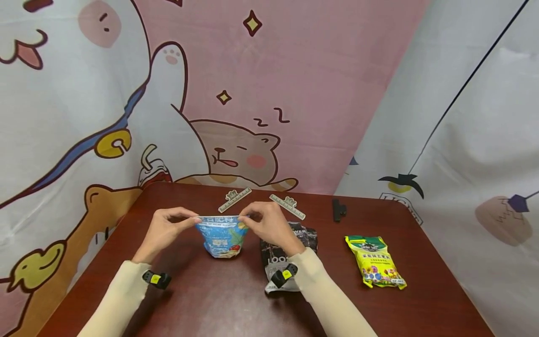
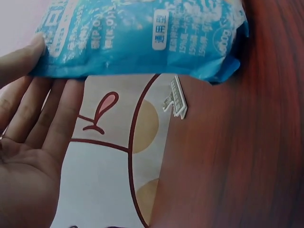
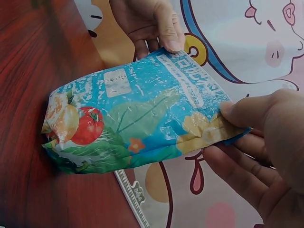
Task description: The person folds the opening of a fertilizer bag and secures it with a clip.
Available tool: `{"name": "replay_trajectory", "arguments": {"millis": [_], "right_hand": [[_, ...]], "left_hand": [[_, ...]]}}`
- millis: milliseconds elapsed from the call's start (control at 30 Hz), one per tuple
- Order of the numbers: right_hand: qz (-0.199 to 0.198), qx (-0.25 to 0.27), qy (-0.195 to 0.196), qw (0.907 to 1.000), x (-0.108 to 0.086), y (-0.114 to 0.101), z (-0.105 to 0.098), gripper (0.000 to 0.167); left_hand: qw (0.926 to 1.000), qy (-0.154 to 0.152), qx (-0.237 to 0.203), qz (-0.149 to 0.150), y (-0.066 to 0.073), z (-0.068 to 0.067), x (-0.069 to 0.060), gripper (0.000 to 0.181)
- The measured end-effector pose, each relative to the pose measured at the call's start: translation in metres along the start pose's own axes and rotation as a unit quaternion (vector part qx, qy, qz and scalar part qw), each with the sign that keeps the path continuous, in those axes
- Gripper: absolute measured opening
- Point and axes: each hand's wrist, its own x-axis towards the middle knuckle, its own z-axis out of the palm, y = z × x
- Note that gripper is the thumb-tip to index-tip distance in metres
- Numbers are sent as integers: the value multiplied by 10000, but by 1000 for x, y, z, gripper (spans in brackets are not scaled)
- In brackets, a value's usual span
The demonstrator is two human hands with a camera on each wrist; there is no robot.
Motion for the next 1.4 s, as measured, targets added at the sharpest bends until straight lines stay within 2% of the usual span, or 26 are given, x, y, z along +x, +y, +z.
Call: {"name": "replay_trajectory", "arguments": {"millis": [167, 300, 433, 600, 733, 867, 967, 1067, 1233, 1333, 1400], "right_hand": [[433, 316, 71, 9985, -6, 3, -1, 8], [808, 745, 247, 9936, -12, 6, 0, 6], [847, 1097, 464, 9893, -16, 10, 5, 4], [815, 1272, 745, 9857, -18, 11, 12, 4], [937, 1479, 834, 9810, -20, 11, 17, 4], [1078, 1730, 817, 9756, -21, 11, 22, 5], [1158, 1859, 825, 9722, -21, 11, 24, 7], [1198, 1927, 879, 9699, -21, 11, 25, 9], [1257, 1919, 941, 9688, -21, 12, 27, 9], [1259, 1909, 981, 9685, -21, 13, 28, 9], [1250, 1919, 985, 9684, -22, 13, 28, 9]], "left_hand": [[9995, 46, -163, -278, -7, -3, -4, 21], [9984, 99, -423, -350, -8, -1, -5, 25], [9970, 282, -581, -426, -8, 2, -6, 26], [9952, 526, -733, -381, -7, 6, -6, 24], [9949, 545, -791, -297, -7, 7, -4, 21], [9959, 357, -768, -326, -6, 5, -3, 22], [9969, 94, -690, -362, -6, 0, -1, 25], [9974, -186, -643, -278, -7, -4, 2, 26], [9931, -543, -1039, -90, -12, -9, 10, 24], [9894, -695, -1262, -161, -13, -12, 16, 25], [9890, -770, -1240, -247, -13, -13, 21, 28]]}}
